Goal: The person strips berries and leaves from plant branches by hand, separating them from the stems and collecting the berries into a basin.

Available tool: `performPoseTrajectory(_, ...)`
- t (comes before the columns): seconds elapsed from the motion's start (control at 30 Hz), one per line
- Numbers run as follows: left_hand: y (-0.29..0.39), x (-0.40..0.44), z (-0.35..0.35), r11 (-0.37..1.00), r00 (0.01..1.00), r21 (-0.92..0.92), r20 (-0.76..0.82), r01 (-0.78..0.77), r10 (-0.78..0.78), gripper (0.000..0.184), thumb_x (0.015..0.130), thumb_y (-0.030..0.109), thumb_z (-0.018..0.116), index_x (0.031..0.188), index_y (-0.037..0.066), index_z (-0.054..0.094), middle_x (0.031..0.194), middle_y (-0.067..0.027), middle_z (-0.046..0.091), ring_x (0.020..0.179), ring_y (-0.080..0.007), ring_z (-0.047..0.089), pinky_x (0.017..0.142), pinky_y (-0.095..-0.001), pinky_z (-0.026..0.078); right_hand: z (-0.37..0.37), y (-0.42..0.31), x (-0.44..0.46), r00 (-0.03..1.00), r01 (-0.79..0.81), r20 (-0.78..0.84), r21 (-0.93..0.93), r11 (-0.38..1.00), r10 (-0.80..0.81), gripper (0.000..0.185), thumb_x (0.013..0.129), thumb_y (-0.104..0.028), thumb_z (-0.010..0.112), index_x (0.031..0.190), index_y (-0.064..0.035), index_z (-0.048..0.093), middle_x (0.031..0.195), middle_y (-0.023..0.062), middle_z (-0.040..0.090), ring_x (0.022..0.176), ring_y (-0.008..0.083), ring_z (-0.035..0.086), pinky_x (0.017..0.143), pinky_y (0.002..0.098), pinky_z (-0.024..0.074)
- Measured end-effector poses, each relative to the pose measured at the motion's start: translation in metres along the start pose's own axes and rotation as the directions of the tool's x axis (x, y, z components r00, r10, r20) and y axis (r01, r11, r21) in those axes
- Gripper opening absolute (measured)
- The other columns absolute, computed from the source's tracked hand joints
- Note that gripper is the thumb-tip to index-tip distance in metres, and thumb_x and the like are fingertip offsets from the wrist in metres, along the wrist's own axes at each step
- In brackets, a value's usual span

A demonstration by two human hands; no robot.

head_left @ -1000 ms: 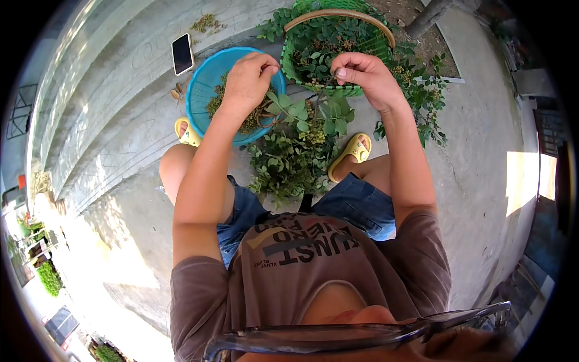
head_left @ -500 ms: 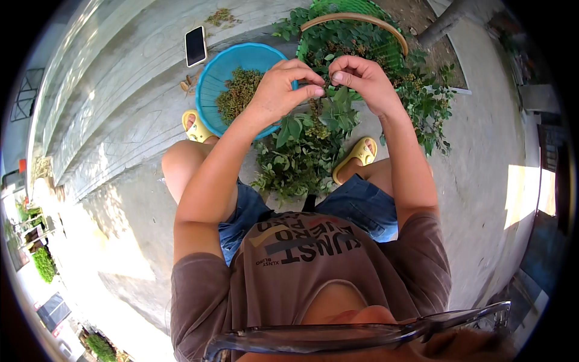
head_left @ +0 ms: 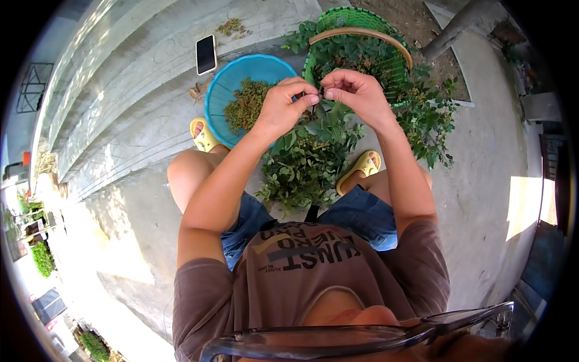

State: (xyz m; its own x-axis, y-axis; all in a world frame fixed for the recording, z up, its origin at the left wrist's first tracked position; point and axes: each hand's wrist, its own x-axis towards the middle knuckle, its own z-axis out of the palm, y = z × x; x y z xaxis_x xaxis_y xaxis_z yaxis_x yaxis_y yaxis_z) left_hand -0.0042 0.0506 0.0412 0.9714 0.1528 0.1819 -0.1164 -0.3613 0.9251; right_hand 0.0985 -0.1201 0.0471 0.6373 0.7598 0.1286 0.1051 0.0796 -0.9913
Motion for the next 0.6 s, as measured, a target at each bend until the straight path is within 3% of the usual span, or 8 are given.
performPoseTrajectory(0.23, -0.005, -0.004, -0.010, 0.982, 0.996, -0.182, 0.087, 0.050, -0.035, 0.008, 0.082, 0.006, 0.064, 0.087, 0.000, 0.064, 0.082, -0.0031, 0.061, 0.077, -0.0124, 0.055, 0.072, -0.0261, 0.044, 0.009, -0.015, 0.003, 0.969, 0.173, -0.084, -0.448, 0.877, -0.234, 0.010, 0.085, -0.003, 0.061, 0.095, -0.0008, 0.062, 0.086, 0.0014, 0.061, 0.079, 0.0084, 0.056, 0.070, 0.0228, 0.0451)
performPoseTrajectory(0.27, -0.004, -0.005, -0.012, 0.975, 0.995, -0.215, 0.099, 0.050, -0.029, 0.007, 0.084, 0.004, 0.062, 0.089, -0.001, 0.063, 0.084, -0.0031, 0.062, 0.079, -0.0118, 0.056, 0.074, -0.0253, 0.045, 0.006, -0.010, 0.004, 0.965, 0.169, -0.120, -0.407, 0.898, -0.235, 0.008, 0.087, -0.005, 0.059, 0.094, -0.0010, 0.061, 0.085, 0.0014, 0.060, 0.076, 0.0089, 0.054, 0.066, 0.0221, 0.0436)
performPoseTrajectory(0.33, 0.000, -0.008, -0.018, 0.937, 0.991, -0.327, 0.088, 0.124, -0.100, 0.007, 0.085, 0.004, 0.061, 0.090, -0.001, 0.063, 0.089, -0.0032, 0.062, 0.082, -0.0116, 0.056, 0.077, -0.0252, 0.045, 0.001, -0.010, 0.008, 0.989, 0.034, -0.148, 0.189, 0.981, -0.005, 0.009, 0.088, -0.006, 0.057, 0.096, -0.0012, 0.059, 0.084, 0.0012, 0.059, 0.073, 0.0089, 0.052, 0.063, 0.0205, 0.0414)
performPoseTrajectory(0.37, 0.002, -0.009, -0.022, 0.878, 0.982, -0.440, 0.085, 0.187, -0.167, 0.007, 0.086, 0.004, 0.060, 0.091, 0.000, 0.063, 0.094, -0.0033, 0.062, 0.085, -0.0113, 0.056, 0.080, -0.0250, 0.045, 0.002, -0.011, 0.008, 0.981, -0.026, -0.170, 0.354, 0.935, 0.092, 0.010, 0.090, -0.010, 0.054, 0.095, -0.0011, 0.056, 0.085, 0.0034, 0.058, 0.069, 0.0084, 0.049, 0.057, 0.0198, 0.0382)
performPoseTrajectory(0.4, 0.002, -0.010, -0.025, 0.882, 0.983, -0.434, 0.085, 0.186, -0.166, 0.007, 0.086, 0.004, 0.060, 0.091, 0.000, 0.063, 0.094, -0.0033, 0.062, 0.085, -0.0113, 0.056, 0.080, -0.0250, 0.045, 0.001, -0.010, 0.009, 0.981, -0.020, -0.171, 0.358, 0.933, 0.087, 0.010, 0.090, -0.010, 0.054, 0.095, -0.0011, 0.056, 0.085, 0.0034, 0.058, 0.069, 0.0084, 0.049, 0.057, 0.0198, 0.0382)
performPoseTrajectory(0.47, 0.000, -0.011, -0.032, 0.847, 0.988, -0.509, 0.042, 0.152, -0.151, 0.007, 0.087, 0.003, 0.059, 0.092, 0.001, 0.062, 0.095, -0.0032, 0.062, 0.085, -0.0110, 0.056, 0.080, -0.0257, 0.046, -0.004, -0.006, 0.011, 0.990, -0.127, 0.046, 0.697, 0.706, 0.133, 0.008, 0.090, -0.009, 0.051, 0.092, -0.0028, 0.055, 0.086, 0.0056, 0.059, 0.069, 0.0100, 0.051, 0.052, 0.0201, 0.0374)
performPoseTrajectory(0.53, 0.000, -0.014, -0.035, 0.856, 0.990, -0.502, 0.014, 0.127, -0.138, 0.007, 0.087, 0.001, 0.057, 0.092, 0.001, 0.062, 0.095, -0.0042, 0.062, 0.085, -0.0126, 0.056, 0.079, -0.0266, 0.046, 0.002, -0.008, 0.010, 0.988, -0.136, 0.042, 0.709, 0.692, 0.151, 0.009, 0.091, -0.009, 0.048, 0.092, -0.0025, 0.054, 0.087, 0.0072, 0.058, 0.066, 0.0090, 0.049, 0.048, 0.0195, 0.0331)
performPoseTrajectory(0.6, 0.001, -0.015, -0.037, 0.864, 0.998, -0.501, -0.063, -0.044, 0.014, 0.007, 0.086, 0.000, 0.057, 0.091, 0.001, 0.062, 0.094, -0.0059, 0.061, 0.085, -0.0148, 0.056, 0.079, -0.0264, 0.045, 0.004, -0.008, 0.008, 0.983, -0.184, 0.135, 0.728, 0.660, 0.126, 0.009, 0.091, -0.012, 0.051, 0.090, -0.0038, 0.054, 0.085, 0.0047, 0.058, 0.061, 0.0068, 0.046, 0.047, 0.0183, 0.0302)
